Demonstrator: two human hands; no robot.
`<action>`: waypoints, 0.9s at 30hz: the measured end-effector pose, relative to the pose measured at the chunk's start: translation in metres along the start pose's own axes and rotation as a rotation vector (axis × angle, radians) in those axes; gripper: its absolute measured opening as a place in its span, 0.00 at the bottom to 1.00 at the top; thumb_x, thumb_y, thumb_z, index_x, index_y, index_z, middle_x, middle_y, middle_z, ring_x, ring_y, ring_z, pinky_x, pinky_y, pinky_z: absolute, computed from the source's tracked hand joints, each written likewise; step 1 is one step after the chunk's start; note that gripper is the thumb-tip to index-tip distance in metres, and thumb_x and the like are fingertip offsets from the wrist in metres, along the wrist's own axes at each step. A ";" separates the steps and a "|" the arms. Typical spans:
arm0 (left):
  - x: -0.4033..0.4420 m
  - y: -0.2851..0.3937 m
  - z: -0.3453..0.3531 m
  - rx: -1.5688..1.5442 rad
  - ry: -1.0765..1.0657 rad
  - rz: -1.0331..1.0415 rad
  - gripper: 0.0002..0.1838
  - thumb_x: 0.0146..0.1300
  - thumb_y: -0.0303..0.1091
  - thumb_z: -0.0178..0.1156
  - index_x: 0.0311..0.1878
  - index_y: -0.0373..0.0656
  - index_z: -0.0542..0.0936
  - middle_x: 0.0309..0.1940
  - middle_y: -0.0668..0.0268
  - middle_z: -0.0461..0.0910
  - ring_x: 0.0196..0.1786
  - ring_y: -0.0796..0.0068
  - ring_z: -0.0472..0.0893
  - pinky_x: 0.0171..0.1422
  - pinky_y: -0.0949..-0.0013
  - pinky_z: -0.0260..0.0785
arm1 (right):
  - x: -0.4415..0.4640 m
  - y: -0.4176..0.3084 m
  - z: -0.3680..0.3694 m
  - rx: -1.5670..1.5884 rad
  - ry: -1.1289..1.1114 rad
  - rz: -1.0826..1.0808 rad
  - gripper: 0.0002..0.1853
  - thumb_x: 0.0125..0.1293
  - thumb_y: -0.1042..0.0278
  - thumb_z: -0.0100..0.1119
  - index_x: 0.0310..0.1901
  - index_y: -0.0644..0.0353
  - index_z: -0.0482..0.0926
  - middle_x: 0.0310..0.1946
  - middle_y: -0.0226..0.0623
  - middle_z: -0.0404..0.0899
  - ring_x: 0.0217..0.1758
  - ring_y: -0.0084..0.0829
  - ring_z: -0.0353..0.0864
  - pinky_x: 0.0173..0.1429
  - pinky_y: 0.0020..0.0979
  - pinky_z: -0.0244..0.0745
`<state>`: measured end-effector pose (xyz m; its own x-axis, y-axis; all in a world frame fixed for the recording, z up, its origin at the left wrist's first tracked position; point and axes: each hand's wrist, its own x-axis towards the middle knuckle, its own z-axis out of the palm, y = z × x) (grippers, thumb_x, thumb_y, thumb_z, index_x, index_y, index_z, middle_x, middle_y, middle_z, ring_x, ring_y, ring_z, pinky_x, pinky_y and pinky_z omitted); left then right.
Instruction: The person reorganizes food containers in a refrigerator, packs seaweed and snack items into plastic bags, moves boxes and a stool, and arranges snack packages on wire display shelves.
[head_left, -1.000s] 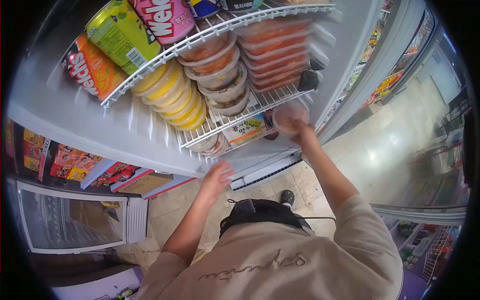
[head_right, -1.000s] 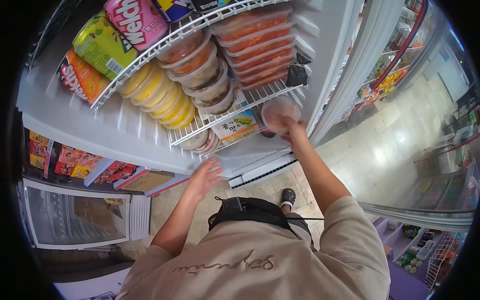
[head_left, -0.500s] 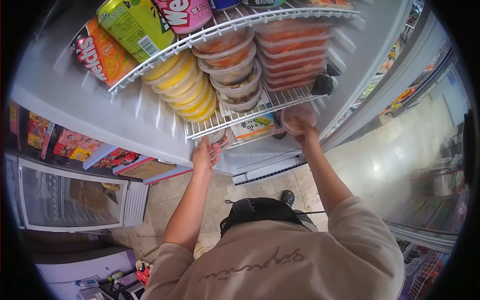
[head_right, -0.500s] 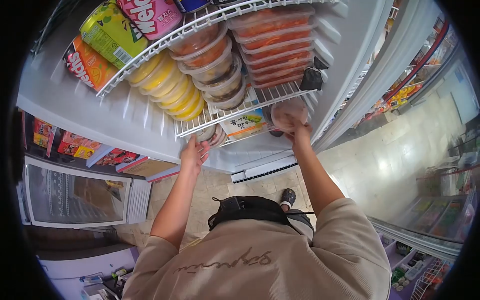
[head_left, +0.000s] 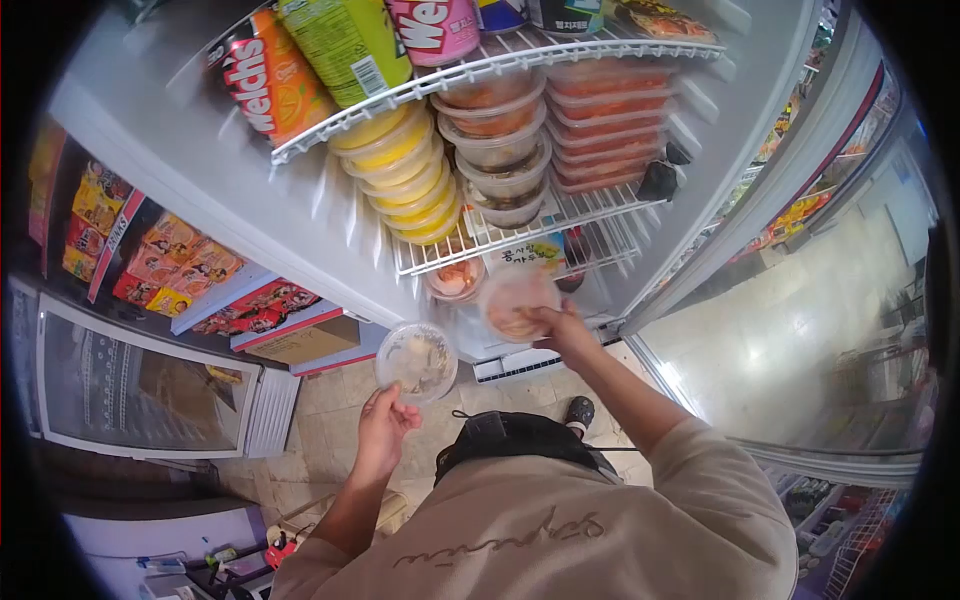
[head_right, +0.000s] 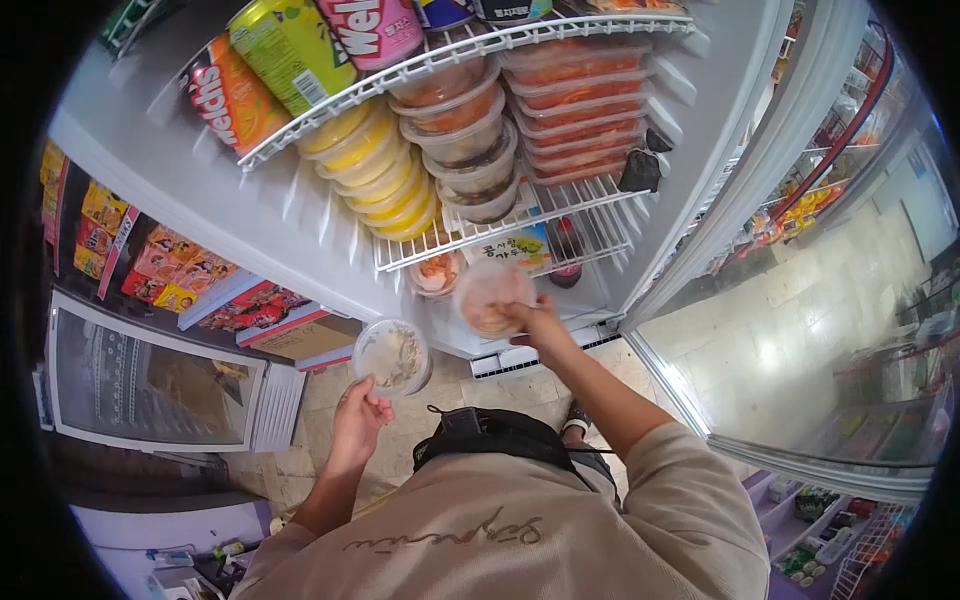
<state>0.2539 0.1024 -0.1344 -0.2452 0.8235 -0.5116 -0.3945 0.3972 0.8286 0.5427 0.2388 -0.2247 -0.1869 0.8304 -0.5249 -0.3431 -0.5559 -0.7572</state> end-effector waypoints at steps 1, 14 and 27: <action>-0.005 0.004 -0.009 -0.002 -0.003 0.007 0.10 0.68 0.41 0.59 0.34 0.47 0.73 0.23 0.71 0.75 0.28 0.75 0.79 0.34 0.69 0.75 | 0.005 0.001 0.021 -0.003 -0.018 -0.002 0.43 0.53 0.53 0.72 0.61 0.60 0.52 0.49 0.45 0.75 0.46 0.35 0.81 0.43 0.38 0.79; -0.021 0.017 -0.055 0.038 -0.117 0.039 0.10 0.68 0.40 0.58 0.36 0.44 0.76 0.22 0.68 0.79 0.24 0.76 0.79 0.31 0.71 0.76 | 0.111 0.030 0.138 -0.508 0.526 -0.424 0.44 0.52 0.39 0.69 0.56 0.72 0.67 0.54 0.61 0.70 0.55 0.53 0.75 0.58 0.40 0.73; 0.060 -0.017 0.014 0.326 -0.310 -0.046 0.12 0.68 0.41 0.59 0.39 0.40 0.75 0.28 0.63 0.79 0.26 0.73 0.80 0.32 0.72 0.74 | -0.057 0.031 0.047 -0.019 -0.456 0.077 0.39 0.63 0.50 0.65 0.68 0.57 0.57 0.52 0.39 0.74 0.48 0.32 0.79 0.49 0.36 0.79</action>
<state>0.2587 0.1508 -0.1760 0.0620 0.8647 -0.4984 -0.0868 0.5021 0.8604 0.4992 0.1766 -0.1997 -0.5986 0.7165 -0.3581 -0.2961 -0.6133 -0.7322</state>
